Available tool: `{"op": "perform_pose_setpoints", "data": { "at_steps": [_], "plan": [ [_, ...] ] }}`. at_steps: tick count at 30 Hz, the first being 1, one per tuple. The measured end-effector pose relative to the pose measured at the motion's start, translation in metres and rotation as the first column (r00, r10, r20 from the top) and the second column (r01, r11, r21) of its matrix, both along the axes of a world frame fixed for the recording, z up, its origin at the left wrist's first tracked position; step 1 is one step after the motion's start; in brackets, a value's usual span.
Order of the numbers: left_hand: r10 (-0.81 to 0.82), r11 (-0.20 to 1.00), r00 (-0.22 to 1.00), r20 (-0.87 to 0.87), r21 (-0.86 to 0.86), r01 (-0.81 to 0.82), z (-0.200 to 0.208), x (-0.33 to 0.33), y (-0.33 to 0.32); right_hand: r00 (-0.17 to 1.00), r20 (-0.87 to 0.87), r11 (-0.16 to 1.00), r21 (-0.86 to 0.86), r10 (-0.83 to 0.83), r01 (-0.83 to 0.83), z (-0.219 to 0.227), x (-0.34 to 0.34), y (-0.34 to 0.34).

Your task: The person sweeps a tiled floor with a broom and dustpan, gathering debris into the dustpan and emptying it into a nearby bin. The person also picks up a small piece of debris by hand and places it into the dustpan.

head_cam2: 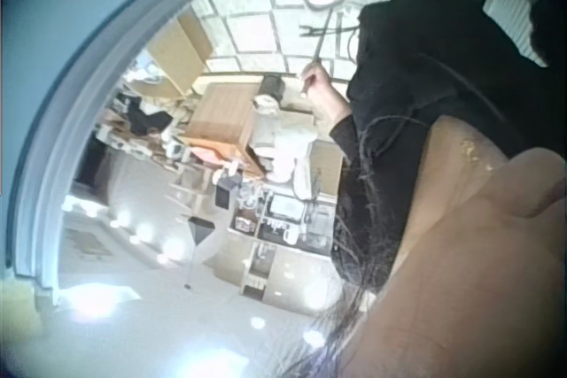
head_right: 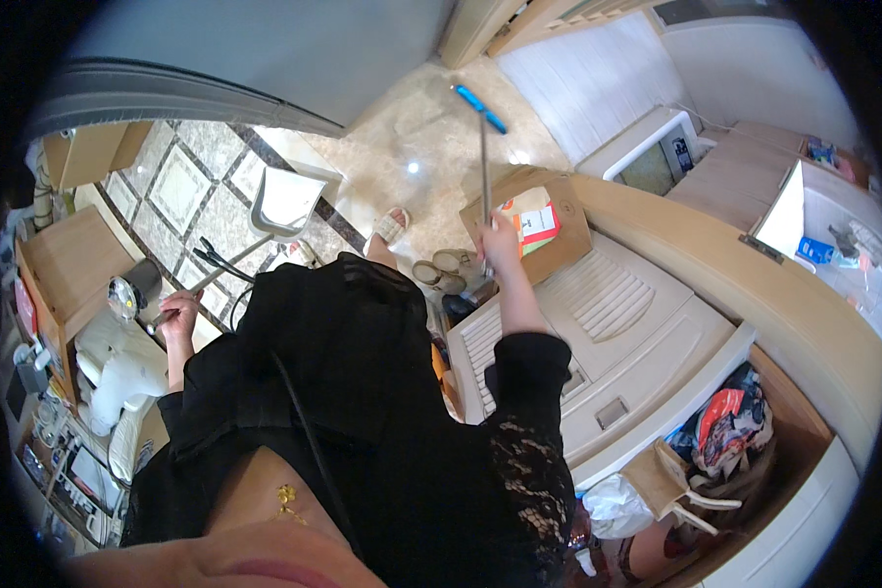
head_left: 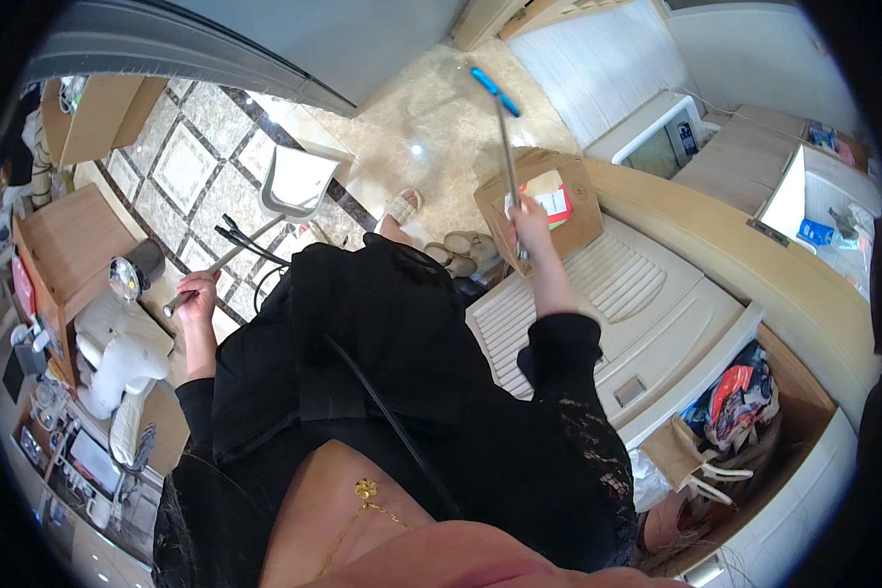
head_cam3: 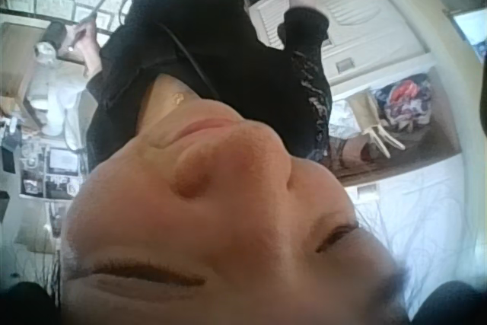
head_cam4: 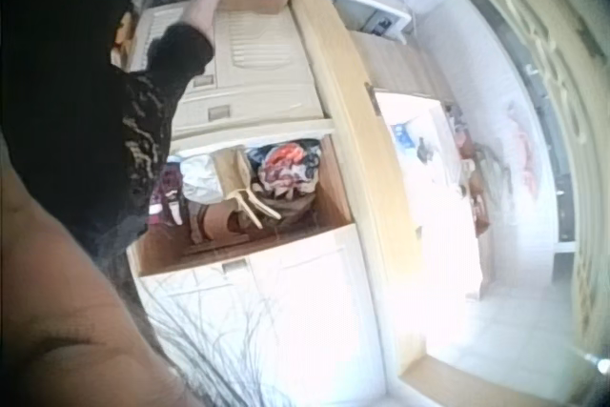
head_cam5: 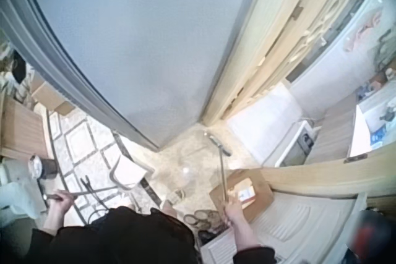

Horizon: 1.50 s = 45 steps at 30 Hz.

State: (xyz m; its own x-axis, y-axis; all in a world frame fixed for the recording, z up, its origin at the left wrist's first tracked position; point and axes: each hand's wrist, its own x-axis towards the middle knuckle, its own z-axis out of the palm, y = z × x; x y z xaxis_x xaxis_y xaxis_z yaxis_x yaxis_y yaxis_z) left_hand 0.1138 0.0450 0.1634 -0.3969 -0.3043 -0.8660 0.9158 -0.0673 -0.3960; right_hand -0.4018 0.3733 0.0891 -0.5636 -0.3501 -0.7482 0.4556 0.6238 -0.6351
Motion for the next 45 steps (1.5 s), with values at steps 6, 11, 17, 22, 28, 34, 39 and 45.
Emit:
{"op": "perform_pose_setpoints", "data": {
  "at_steps": [6,11,17,22,28,34,39,45],
  "plan": [
    [-0.011,1.0,1.0,0.026,-0.018,0.011,-0.005,0.02,0.012,0.995,-0.083,0.996,0.054,-0.06,0.065,-0.102,-0.051,-0.088],
    [0.023,1.0,0.997,-0.08,0.006,-0.023,-0.023,0.053,0.005,0.992,-0.095,0.994,0.076,0.082,-0.075,-0.133,0.075,-0.104],
    [-0.076,0.996,0.98,-0.185,0.041,0.085,-0.067,0.139,-0.024,0.907,-0.186,0.926,0.053,0.377,-0.374,-0.094,0.255,-0.057],
    [-0.371,0.925,0.853,-0.367,-0.068,0.373,-0.139,0.206,-0.061,0.958,0.284,0.977,0.187,0.042,-0.099,-0.031,0.355,-0.051],
    [-0.534,0.843,0.843,-0.065,-0.122,0.524,-0.156,0.231,-0.084,0.973,0.179,0.984,0.129,-0.145,0.123,0.026,0.403,-0.034],
    [-0.631,0.772,0.775,0.02,-0.079,0.631,-0.151,0.233,-0.097,0.857,0.258,0.895,0.102,-0.445,0.434,-0.052,0.351,-0.05],
    [-0.682,0.726,0.713,-0.164,-0.274,0.631,-0.178,0.237,-0.102,0.978,-0.096,0.955,0.218,-0.184,0.201,-0.11,0.415,-0.099],
    [-0.545,0.838,0.804,-0.239,-0.125,0.531,-0.191,0.233,-0.097,0.981,0.188,0.989,0.146,-0.046,0.018,-0.042,0.535,-0.126]
  ]
}}
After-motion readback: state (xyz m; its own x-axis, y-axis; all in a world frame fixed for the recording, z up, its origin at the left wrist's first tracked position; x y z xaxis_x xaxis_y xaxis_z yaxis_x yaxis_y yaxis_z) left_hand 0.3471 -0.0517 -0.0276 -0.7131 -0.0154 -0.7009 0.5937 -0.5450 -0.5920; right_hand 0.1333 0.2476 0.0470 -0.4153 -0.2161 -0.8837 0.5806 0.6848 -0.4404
